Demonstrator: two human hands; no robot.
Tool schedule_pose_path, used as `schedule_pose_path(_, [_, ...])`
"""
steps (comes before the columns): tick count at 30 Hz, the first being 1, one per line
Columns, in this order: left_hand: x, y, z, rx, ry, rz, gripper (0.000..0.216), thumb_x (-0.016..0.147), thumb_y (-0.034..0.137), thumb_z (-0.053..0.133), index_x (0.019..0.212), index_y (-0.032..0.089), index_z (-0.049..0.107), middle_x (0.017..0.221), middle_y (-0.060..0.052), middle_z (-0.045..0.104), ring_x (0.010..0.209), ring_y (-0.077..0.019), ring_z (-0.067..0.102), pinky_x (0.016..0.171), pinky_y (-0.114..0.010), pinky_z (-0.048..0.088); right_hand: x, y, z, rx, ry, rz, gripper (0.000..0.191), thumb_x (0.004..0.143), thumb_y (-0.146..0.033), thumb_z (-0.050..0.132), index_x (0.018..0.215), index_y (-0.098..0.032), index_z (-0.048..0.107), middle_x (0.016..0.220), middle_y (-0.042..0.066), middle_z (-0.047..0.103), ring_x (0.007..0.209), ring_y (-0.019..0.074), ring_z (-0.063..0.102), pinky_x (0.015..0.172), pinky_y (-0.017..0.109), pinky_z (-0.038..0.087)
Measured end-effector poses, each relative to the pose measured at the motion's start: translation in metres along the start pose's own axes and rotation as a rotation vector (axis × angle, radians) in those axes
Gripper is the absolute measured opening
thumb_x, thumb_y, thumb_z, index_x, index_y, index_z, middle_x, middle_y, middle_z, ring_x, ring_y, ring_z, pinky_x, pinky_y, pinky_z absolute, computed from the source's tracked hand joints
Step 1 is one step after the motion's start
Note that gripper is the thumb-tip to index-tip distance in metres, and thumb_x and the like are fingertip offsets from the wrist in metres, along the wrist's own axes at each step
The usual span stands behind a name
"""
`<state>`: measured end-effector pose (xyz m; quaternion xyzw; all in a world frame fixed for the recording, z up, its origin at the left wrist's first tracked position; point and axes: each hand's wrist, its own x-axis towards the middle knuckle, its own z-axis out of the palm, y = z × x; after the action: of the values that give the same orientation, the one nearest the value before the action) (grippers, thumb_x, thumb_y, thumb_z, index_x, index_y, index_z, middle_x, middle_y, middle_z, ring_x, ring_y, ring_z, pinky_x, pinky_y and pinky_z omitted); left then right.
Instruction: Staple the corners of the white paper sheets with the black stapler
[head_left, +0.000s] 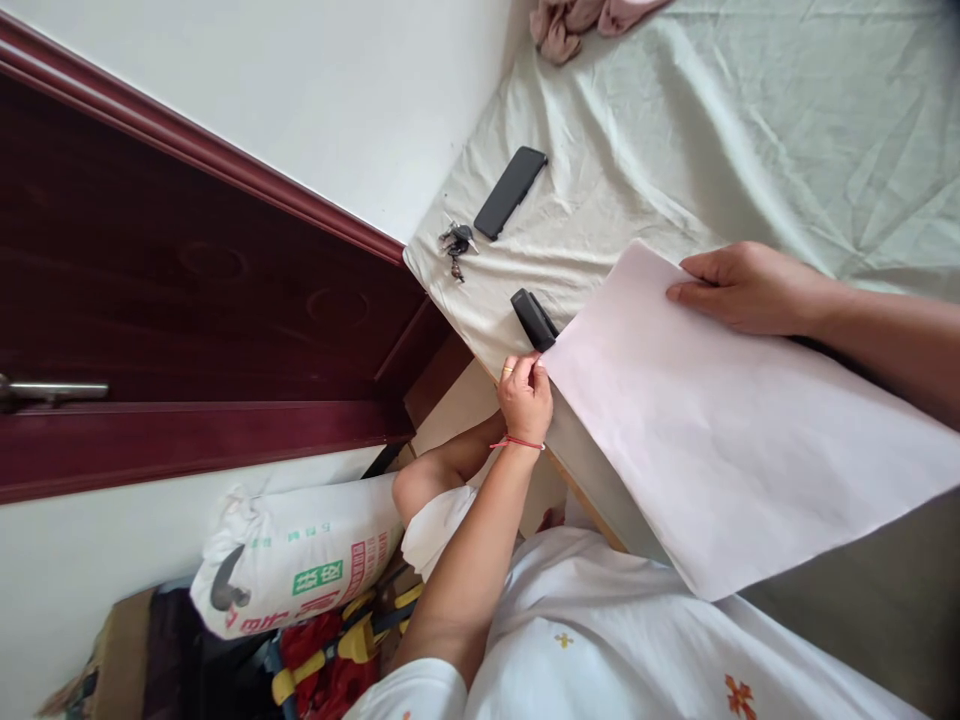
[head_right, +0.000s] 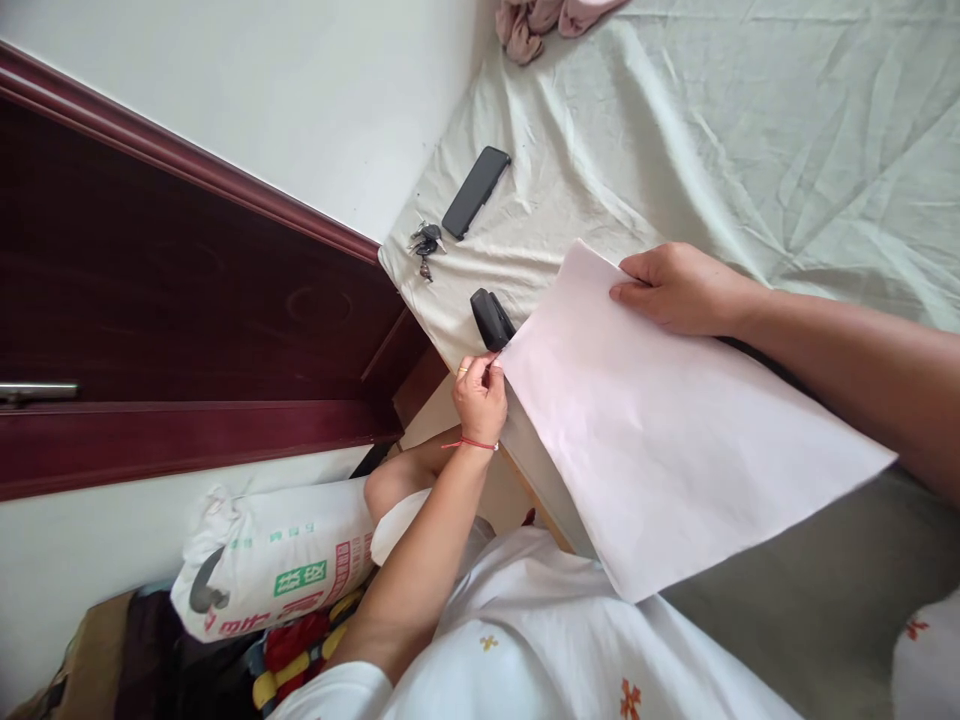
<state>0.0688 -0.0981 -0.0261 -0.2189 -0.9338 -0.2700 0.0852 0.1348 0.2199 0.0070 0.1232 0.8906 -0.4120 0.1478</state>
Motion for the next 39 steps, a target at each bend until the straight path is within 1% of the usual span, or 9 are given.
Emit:
schedule_pose_path(2, [-0.0005,0.0000,0.0012,-0.021,0.009,-0.020,0.024,0.097,0.027,0.052,0.111,0.019,0.070,0.096,-0.011,0.070,0.093,-0.0242,0.066,0.088,-0.036,0.050,0.0012,0.0015,-0.0007,0.002,0.014,0.017,0.041,0.095,-0.050,0.048,0.077,-0.014,0.044,0.071,0.001,0.050,0.066,0.0062,0.041,0.064,0.025,0.029])
schedule_pose_path(4, [-0.0011,0.0003,0.0020,-0.066,0.019,-0.034,0.037,0.099,0.030,0.051,0.132,0.017,0.061,0.100,-0.012,0.071,0.094,-0.0242,0.066,0.092,-0.037,0.050,0.0023,0.0029,-0.0006,-0.002,0.044,0.026,0.042,0.095,-0.050,0.048,0.076,-0.013,0.041,0.068,0.001,0.047,0.065,0.0058,0.039,0.064,0.025,0.028])
schedule_pose_path(6, [-0.0012,0.0003,0.0022,-0.095,0.040,-0.006,0.048,0.102,0.032,0.045,0.147,0.016,0.050,0.111,-0.015,0.070,0.102,-0.0244,0.065,0.099,-0.038,0.048,0.0031,0.0038,-0.0002,-0.007,0.067,0.030,0.043,0.095,-0.050,0.047,0.075,-0.013,0.039,0.067,0.001,0.044,0.064,0.0055,0.037,0.064,0.026,0.028])
schedule_pose_path(8, [-0.0006,-0.0004,0.0021,-0.089,0.047,0.071,0.050,0.105,0.032,0.037,0.152,0.018,0.046,0.127,-0.017,0.067,0.113,-0.0246,0.062,0.106,-0.040,0.044,0.0039,0.0041,0.0001,-0.013,0.077,0.034,0.042,0.095,-0.050,0.047,0.075,-0.013,0.038,0.067,0.001,0.044,0.063,0.0054,0.037,0.064,0.026,0.028])
schedule_pose_path(10, [0.0003,-0.0020,0.0016,-0.081,0.029,0.153,0.049,0.106,0.028,0.032,0.151,0.021,0.049,0.138,-0.016,0.063,0.118,-0.0241,0.060,0.110,-0.040,0.042,0.0044,0.0039,0.0003,-0.023,0.077,0.038,0.042,0.095,-0.050,0.048,0.076,-0.013,0.039,0.067,0.001,0.044,0.063,0.0055,0.036,0.064,0.026,0.028])
schedule_pose_path(12, [0.0006,-0.0038,0.0011,-0.088,0.005,0.190,0.050,0.104,0.021,0.031,0.150,0.023,0.053,0.138,-0.015,0.063,0.115,-0.0232,0.061,0.109,-0.040,0.043,0.0046,0.0036,0.0002,-0.029,0.077,0.037,0.042,0.095,-0.049,0.048,0.076,-0.013,0.039,0.068,0.001,0.044,0.064,0.0058,0.036,0.064,0.026,0.028])
schedule_pose_path(21, [-0.0019,-0.0077,-0.0002,-0.092,0.049,0.147,0.050,0.101,0.017,0.037,0.143,0.023,0.061,0.120,-0.015,0.067,0.105,-0.0228,0.061,0.100,-0.039,0.048,0.0044,0.0036,-0.0047,-0.020,0.089,0.057,0.038,0.096,-0.045,0.049,0.076,-0.013,0.044,0.067,0.001,0.045,0.063,0.0053,0.036,0.065,0.027,0.029])
schedule_pose_path(26, [-0.0008,-0.0076,0.0014,-0.092,0.028,0.157,0.052,0.098,0.013,0.037,0.144,0.023,0.060,0.094,-0.008,0.070,0.089,-0.0205,0.064,0.091,-0.036,0.050,0.0063,0.0040,-0.0049,-0.012,0.080,0.073,0.038,0.096,-0.042,0.052,0.075,-0.012,0.045,0.065,-0.002,0.045,0.063,0.0040,0.036,0.066,0.024,0.028])
schedule_pose_path(39, [-0.0014,-0.0051,0.0083,-0.091,0.052,0.132,0.064,0.085,0.003,0.037,0.138,0.022,0.067,0.093,-0.008,0.074,0.080,-0.0185,0.059,0.086,-0.033,0.052,0.0061,0.0058,-0.0040,-0.001,0.096,0.012,0.038,0.096,-0.045,0.051,0.075,-0.013,0.046,0.066,-0.002,0.048,0.062,0.0038,0.039,0.064,0.023,0.030])
